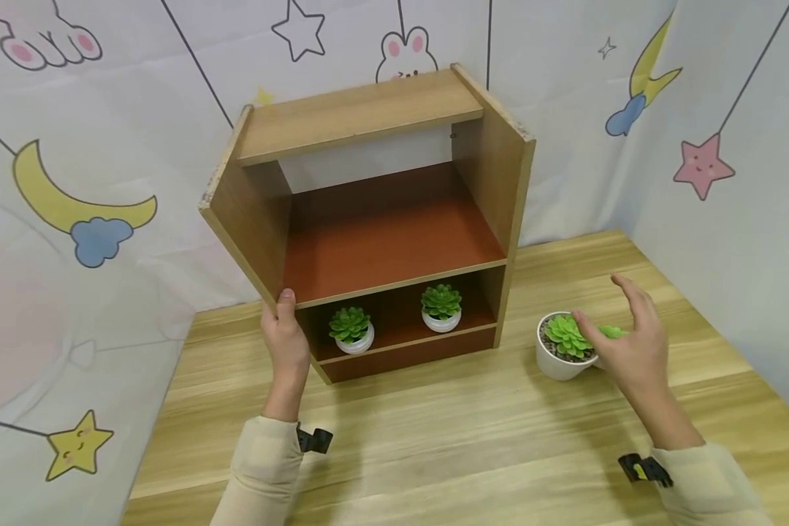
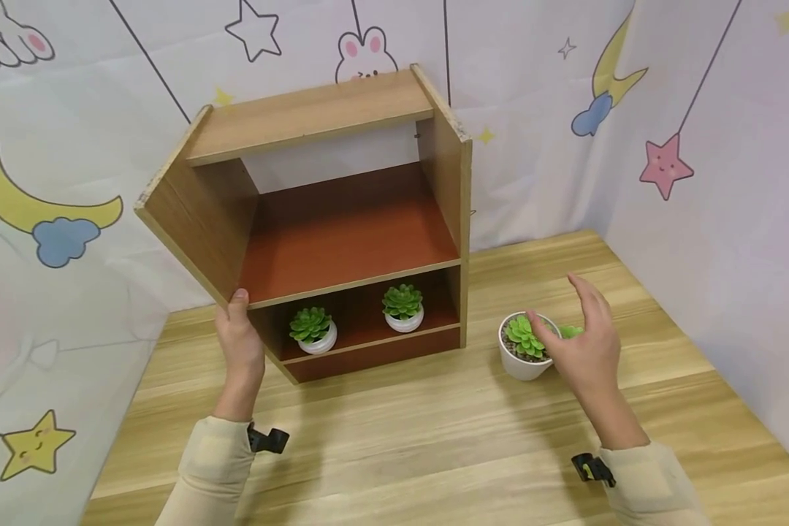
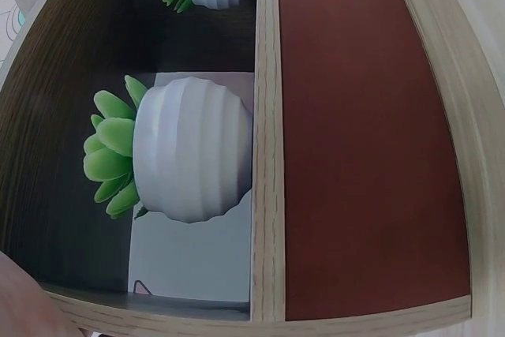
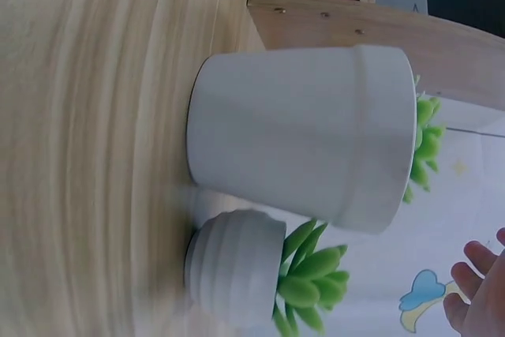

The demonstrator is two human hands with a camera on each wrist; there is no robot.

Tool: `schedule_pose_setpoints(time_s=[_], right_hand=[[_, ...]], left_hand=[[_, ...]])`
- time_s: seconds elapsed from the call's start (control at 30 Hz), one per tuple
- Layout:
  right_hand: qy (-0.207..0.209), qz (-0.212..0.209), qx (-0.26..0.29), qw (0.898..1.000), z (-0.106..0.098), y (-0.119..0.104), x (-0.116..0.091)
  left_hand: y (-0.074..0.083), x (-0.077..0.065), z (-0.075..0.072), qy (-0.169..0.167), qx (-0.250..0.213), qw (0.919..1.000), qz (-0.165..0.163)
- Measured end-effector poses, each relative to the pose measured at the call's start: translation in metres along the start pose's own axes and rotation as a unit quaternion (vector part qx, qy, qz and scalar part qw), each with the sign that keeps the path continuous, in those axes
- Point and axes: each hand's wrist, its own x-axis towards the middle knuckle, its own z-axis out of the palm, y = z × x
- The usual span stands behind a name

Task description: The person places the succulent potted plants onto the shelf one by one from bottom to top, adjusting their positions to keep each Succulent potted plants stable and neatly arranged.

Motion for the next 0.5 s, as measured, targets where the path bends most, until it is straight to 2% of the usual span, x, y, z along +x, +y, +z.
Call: schedule_pose_setpoints(time_s=[0.5], right_hand=[[0.042, 0.077, -0.033, 0.996, -0.023, 0.021, -0.013]], left_hand=[[-0.001, -0.001, 0.001, -0.009, -0.005, 0.9999, 0.005]])
